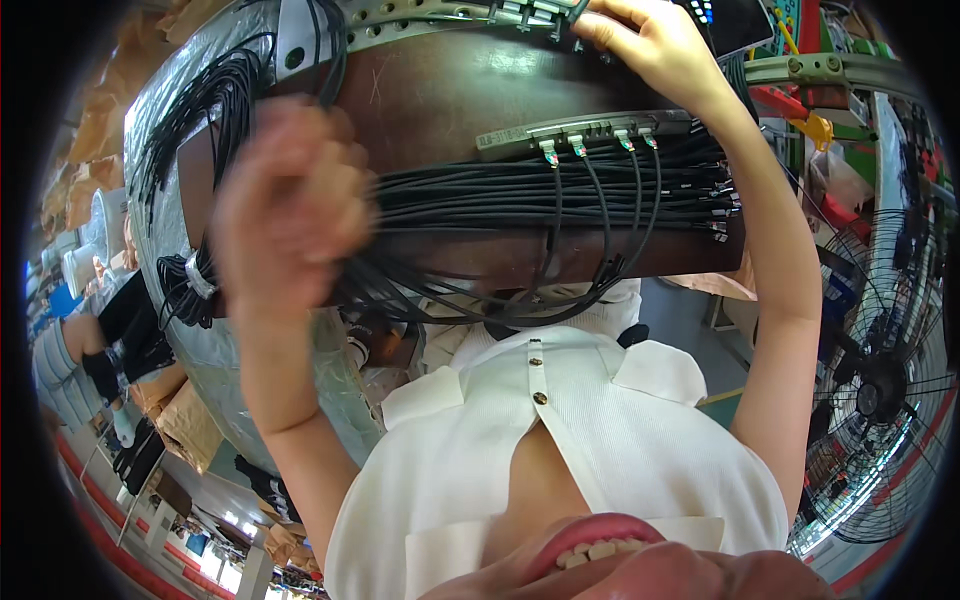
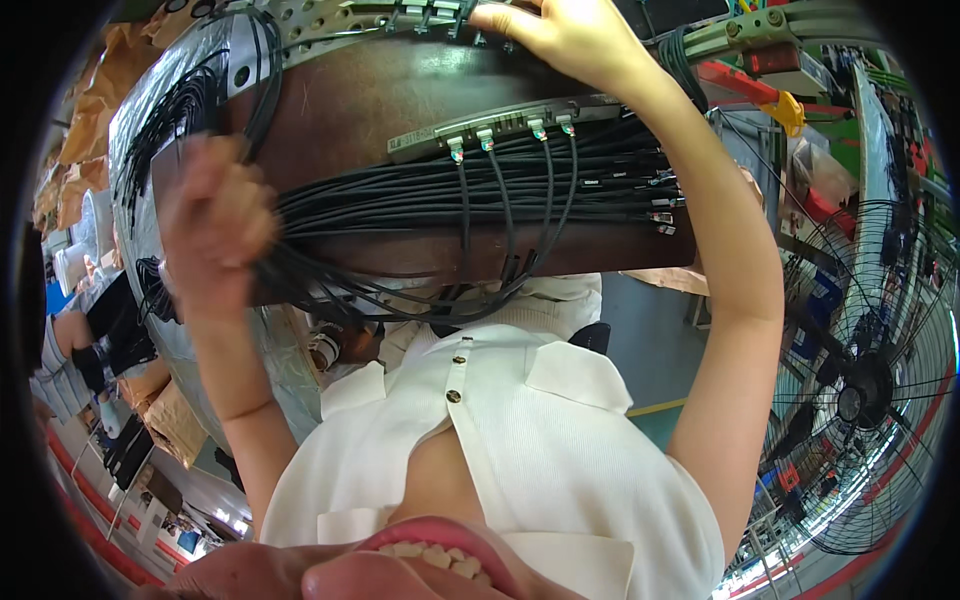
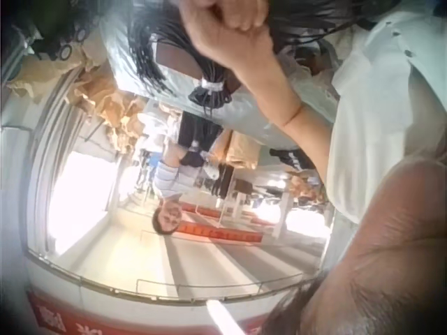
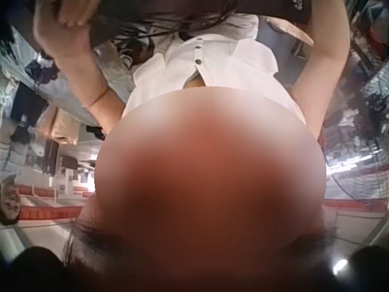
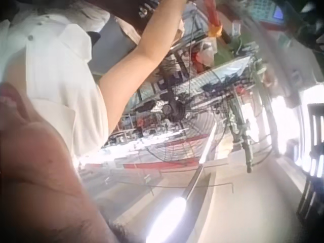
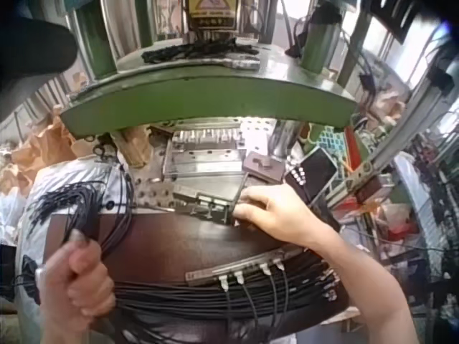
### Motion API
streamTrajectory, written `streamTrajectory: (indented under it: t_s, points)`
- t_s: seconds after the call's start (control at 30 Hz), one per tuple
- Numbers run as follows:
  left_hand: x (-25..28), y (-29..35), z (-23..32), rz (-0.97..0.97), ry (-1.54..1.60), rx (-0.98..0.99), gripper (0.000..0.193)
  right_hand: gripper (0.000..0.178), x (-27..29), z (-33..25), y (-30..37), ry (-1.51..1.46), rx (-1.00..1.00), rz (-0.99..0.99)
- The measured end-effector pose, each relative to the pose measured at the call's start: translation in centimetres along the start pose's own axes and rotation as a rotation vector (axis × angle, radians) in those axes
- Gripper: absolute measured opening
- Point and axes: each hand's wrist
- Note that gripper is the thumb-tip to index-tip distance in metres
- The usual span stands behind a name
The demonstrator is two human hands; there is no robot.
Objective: Assembling or testing electronic cables by plugging them from a bundle into a testing fixture and trimming them with wire cutters.
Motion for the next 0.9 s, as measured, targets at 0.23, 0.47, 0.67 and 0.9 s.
streamTrajectory:
  t_s: [0.23,0.47,0.67,0.9]
  points:
    - [4.8,7.7,14.2,1.031,-1.104,-0.205,0.051,0.024,-0.1,-2.1,4.2,0.407,0.157,0.264]
    - [0.2,-3.3,-4.8,0.079,-2.092,-0.359,0.028,0.014,-0.6,-4.6,9.7,0.412,-0.016,0.071]
    - [2.1,-4.9,-6.6,-0.053,-1.960,-0.353,0.015,0.013,1.2,-2.8,8.5,0.272,0.039,0.012]
    - [1.4,-5.2,-5.4,0.465,-0.896,-0.030,0.040,0.018,-0.1,-2.2,6.2,-0.080,0.123,0.013]
Point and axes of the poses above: each hand's wrist, its own y-axis away from the middle knuckle, its own x-axis out of the back of the hand, z = x × y, and after that the axes turned 10 degrees about y, right-handed
